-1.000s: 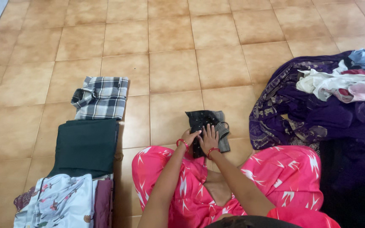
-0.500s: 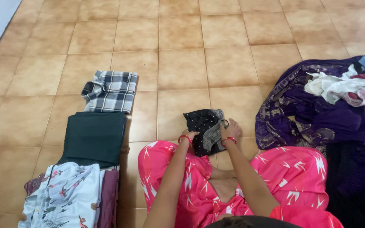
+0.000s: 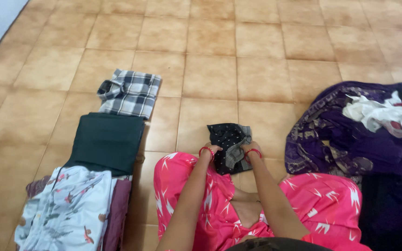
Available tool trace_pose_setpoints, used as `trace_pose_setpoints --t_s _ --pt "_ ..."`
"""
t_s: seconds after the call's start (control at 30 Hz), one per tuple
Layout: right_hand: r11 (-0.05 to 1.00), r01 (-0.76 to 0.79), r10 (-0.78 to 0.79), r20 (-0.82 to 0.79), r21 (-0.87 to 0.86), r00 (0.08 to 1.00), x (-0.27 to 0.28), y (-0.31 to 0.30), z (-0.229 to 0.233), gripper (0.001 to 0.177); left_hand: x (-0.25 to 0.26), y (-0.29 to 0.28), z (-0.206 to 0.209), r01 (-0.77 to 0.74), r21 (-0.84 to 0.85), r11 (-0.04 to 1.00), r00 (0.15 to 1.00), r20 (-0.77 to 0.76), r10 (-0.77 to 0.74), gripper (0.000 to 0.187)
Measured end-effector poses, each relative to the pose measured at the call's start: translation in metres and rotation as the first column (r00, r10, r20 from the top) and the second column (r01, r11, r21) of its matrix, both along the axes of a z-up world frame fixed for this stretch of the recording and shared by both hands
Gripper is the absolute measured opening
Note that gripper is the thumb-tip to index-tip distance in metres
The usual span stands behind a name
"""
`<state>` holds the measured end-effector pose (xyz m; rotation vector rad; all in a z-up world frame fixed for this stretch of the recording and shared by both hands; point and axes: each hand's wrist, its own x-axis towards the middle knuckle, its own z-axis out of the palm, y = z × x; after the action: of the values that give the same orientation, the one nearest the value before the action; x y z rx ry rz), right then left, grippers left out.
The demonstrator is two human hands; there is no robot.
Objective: The person folds a black top and a pair of black trousers by hand on the floor, adding them to a stack of folded garments.
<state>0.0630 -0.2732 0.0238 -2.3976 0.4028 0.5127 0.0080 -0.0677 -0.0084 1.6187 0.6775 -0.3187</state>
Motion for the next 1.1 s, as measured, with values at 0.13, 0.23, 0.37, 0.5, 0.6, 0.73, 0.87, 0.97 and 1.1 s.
trace_pose_setpoints --t_s 0.13,0.23,0.37,0.5,0.6,0.73,0.87,0.97,1.1 --pt "0.988 -0.126 0.123 0.028 0.094 0.992 0.007 0.013 0.003 0.052 0.007 0.011 0.001 0.051 0.035 0.998 0.983 -0.178 -0.044 0.06" --pt "0.952 -0.305 0.296 0.207 0.012 0.933 0.024 0.037 0.008 0.042 0.009 0.023 0.0 -0.009 0.102 0.995 0.995 -0.102 0.019 0.055" --pt "0.917 -0.398 0.385 0.312 -0.025 0.869 0.055 0.087 0.016 0.042 0.007 0.061 0.001 -0.312 0.155 0.937 0.95 0.08 0.303 0.046" --pt "0.828 -0.55 0.439 0.482 0.111 0.758 0.079 0.167 0.021 0.043 -0.004 0.122 0.007 -0.645 0.11 0.756 0.742 0.328 0.585 0.05" --pt "0.721 -0.683 0.457 0.66 0.118 0.596 0.078 0.249 0.026 0.048 -0.025 0.18 0.016 -0.779 0.065 0.624 0.609 0.312 0.729 0.049" --pt "0.565 -0.817 0.556 0.679 0.114 0.48 0.054 0.364 0.032 0.036 -0.076 0.26 0.024 -0.902 0.098 0.421 0.415 0.468 0.78 0.051" --pt "0.438 -0.898 0.681 0.638 0.04 0.361 0.019 0.471 0.054 0.031 -0.134 0.32 0.026 -0.969 0.055 0.239 0.232 0.52 0.822 0.061" --pt "0.374 -0.927 0.607 0.763 -0.028 0.222 -0.008 0.529 0.071 0.048 -0.16 0.348 0.026 -0.982 -0.089 0.166 0.088 0.56 0.824 0.063" --pt "0.386 -0.908 0.806 0.537 -0.162 0.247 -0.026 0.537 0.057 0.055 -0.172 0.355 0.015 -0.999 0.039 -0.02 0.004 0.548 0.836 0.093"
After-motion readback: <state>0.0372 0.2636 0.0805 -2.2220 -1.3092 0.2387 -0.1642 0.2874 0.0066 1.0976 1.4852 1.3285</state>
